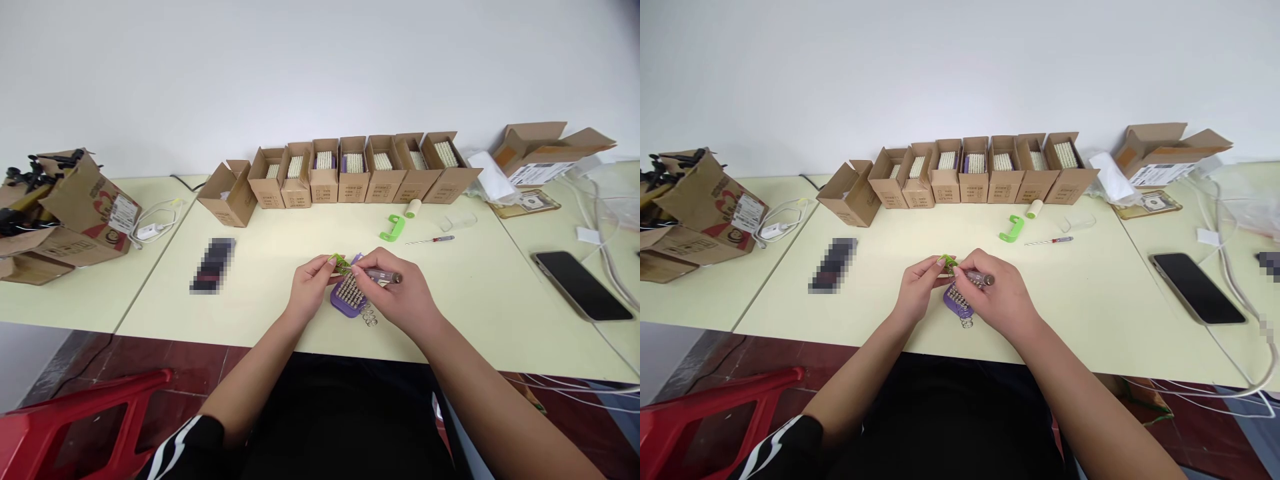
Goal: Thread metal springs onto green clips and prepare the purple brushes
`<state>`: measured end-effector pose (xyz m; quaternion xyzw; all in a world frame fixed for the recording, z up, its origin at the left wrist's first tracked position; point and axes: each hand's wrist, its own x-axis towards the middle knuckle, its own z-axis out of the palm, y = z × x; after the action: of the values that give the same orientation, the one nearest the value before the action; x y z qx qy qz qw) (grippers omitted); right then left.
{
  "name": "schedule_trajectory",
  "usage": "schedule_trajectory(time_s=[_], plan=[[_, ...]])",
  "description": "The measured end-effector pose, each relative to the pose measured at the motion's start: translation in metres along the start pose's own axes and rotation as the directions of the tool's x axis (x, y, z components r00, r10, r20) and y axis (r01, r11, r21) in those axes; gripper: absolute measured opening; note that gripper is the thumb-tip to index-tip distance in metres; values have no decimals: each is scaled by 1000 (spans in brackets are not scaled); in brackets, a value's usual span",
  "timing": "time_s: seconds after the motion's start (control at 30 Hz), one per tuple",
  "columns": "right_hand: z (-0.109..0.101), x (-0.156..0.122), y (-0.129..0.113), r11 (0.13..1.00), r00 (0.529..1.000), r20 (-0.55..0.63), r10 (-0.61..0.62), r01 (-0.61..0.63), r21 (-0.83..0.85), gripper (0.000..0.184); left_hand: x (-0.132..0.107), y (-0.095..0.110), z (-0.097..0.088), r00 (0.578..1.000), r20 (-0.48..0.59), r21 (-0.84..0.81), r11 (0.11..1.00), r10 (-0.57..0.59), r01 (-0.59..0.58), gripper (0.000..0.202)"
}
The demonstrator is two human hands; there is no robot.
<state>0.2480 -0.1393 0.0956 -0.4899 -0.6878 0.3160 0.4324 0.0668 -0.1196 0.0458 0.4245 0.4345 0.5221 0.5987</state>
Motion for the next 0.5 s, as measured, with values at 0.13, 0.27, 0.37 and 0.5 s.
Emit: schedule_trajectory(time_s=[0.13, 0.27, 0.37, 0.5], plan=[[0, 1, -1, 1000, 1000, 18, 2, -1, -29, 12, 1, -2, 0, 1000, 0, -28, 1000, -6, 6, 34], [-1, 2, -2, 996, 999, 37, -37, 40, -79, 13, 0, 0, 0, 1000, 3, -18, 1000, 5, -5, 32], [-1, 3, -2, 984, 993, 43, -108, 113, -137, 11, -1, 2, 1, 1000, -3, -10, 1000, 8, -8, 32], [1, 1, 1, 948, 972, 89, -217, 232, -219, 9, -1, 3, 2, 1000, -5, 10, 1000, 21, -21, 31]])
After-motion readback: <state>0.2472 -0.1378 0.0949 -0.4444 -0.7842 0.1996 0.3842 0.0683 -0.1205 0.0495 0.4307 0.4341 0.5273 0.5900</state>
